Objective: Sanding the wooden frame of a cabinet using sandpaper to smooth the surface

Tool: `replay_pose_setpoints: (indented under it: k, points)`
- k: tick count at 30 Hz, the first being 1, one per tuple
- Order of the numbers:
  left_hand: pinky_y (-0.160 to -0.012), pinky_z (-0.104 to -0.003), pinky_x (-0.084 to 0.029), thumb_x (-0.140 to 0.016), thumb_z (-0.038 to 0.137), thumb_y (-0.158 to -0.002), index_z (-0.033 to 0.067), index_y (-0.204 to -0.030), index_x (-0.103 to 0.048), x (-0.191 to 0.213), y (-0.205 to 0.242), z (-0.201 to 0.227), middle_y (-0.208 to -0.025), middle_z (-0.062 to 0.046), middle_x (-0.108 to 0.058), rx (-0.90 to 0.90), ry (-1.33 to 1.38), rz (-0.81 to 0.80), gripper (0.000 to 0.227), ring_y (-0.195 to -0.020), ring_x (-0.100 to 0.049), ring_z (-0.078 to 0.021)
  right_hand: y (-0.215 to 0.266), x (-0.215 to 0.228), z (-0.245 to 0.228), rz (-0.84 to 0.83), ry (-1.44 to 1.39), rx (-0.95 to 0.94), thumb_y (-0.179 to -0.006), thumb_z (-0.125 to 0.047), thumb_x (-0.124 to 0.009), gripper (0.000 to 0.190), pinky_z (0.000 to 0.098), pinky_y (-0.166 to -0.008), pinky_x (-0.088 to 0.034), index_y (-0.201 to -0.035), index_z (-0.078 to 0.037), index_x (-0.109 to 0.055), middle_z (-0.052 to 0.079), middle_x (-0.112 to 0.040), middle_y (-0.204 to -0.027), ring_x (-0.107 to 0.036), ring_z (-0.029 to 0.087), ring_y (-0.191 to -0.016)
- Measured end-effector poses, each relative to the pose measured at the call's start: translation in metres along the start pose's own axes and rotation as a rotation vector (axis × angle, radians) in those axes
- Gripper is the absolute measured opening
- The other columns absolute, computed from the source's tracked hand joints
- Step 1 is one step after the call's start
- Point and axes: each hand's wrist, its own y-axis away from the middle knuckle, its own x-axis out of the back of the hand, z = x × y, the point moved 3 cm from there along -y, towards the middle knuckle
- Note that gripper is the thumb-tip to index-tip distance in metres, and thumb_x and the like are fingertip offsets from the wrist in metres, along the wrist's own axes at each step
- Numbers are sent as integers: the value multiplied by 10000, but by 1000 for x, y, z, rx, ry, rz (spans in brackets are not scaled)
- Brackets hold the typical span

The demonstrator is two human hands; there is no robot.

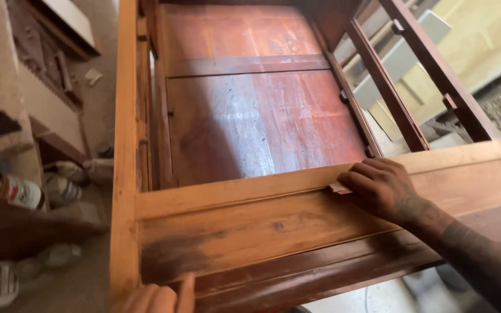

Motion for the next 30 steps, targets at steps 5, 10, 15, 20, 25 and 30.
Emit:
replay_pose_setpoints:
  k: [5, 10, 15, 20, 25, 30]
  points:
    - [-503, -486, -329, -768, 269, -1027, 145, -534, -381, 2, 15, 14, -556, -97, -423, 61, -298, 107, 639, -494, -435, -345, 6, 1, 9, 163, -145, 128, -935, -298, -725, 224, 364, -541, -377, -849, -125, -612, 7, -581, -697, -530, 211, -606]
    - [-523, -473, -308, -804, 259, -1094, 142, -549, -381, -7, 42, 1, -544, -104, -367, 149, -406, 71, 700, -496, -365, -338, 13, -14, 9, 146, -249, 257, -1028, -204, -520, 220, 401, -572, -373, -872, -55, -563, 74, -568, -758, -519, 263, -621]
    - [-486, -453, -206, -774, 223, -1113, 125, -537, -329, -7, 41, 3, -510, -94, -286, 250, -370, 68, 734, -453, -271, -303, 27, -5, 31, 72, -244, 241, -1013, -259, -550, 218, 374, -591, -420, -933, -71, -626, 54, -629, -816, -578, 240, -669]
    - [-474, -452, -205, -769, 198, -1076, 118, -554, -296, -7, 42, 4, -527, -100, -238, 208, -350, 84, 710, -474, -225, -292, 1, -23, -3, 186, -179, 283, -995, -198, -609, 134, 398, -532, -411, -894, -111, -594, 36, -563, -727, -535, 249, -601]
    - [-487, -500, -277, -755, 250, -1076, 125, -555, -355, -12, 44, -1, -540, -128, -365, 245, -403, 76, 669, -492, -369, -379, 22, -1, 11, 173, -176, 241, -1006, -256, -626, 239, 390, -548, -397, -851, -76, -591, 51, -582, -736, -535, 246, -608]
    - [-482, -464, -250, -745, 214, -1060, 122, -549, -327, -10, 42, 1, -525, -85, -344, 219, -372, 51, 667, -470, -310, -314, -1, -9, -10, 239, -170, 261, -1006, -229, -668, 267, 388, -514, -385, -784, -120, -567, 28, -567, -683, -512, 236, -558]
